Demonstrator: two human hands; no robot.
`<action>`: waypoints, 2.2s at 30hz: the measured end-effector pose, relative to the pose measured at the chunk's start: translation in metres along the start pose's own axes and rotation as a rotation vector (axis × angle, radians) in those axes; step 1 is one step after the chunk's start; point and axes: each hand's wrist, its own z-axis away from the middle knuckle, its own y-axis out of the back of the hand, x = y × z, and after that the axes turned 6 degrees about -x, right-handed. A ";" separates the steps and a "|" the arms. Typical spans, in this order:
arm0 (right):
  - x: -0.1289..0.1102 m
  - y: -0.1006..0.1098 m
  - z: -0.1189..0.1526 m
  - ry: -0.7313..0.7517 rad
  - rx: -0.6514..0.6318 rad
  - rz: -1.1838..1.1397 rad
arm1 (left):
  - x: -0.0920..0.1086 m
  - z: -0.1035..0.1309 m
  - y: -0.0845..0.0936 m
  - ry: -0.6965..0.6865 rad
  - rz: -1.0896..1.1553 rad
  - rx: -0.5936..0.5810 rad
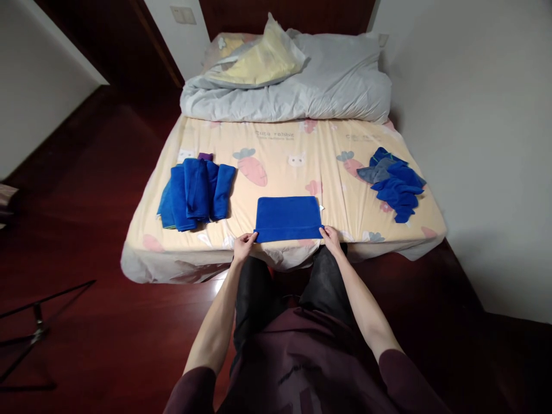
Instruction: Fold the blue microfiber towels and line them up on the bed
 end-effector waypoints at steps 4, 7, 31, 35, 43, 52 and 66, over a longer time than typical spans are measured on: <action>0.006 -0.002 -0.003 0.020 0.035 -0.008 | -0.002 -0.005 0.001 0.001 -0.024 -0.005; 0.009 -0.004 -0.004 0.024 0.053 -0.025 | -0.003 -0.007 0.000 -0.005 -0.045 0.010; 0.009 -0.008 -0.006 0.014 0.114 -0.130 | -0.015 -0.019 -0.003 0.025 0.140 0.075; 0.011 -0.010 -0.007 0.005 0.148 -0.120 | -0.013 -0.019 -0.005 0.024 0.157 0.099; 0.010 -0.012 -0.012 -0.026 0.188 -0.154 | -0.011 -0.017 -0.005 0.018 0.129 0.114; 0.014 -0.014 -0.016 -0.046 0.212 -0.134 | -0.013 -0.017 -0.006 -0.007 0.094 0.103; 0.011 -0.019 -0.016 -0.080 0.321 -0.056 | -0.002 -0.012 -0.001 -0.108 -0.303 0.012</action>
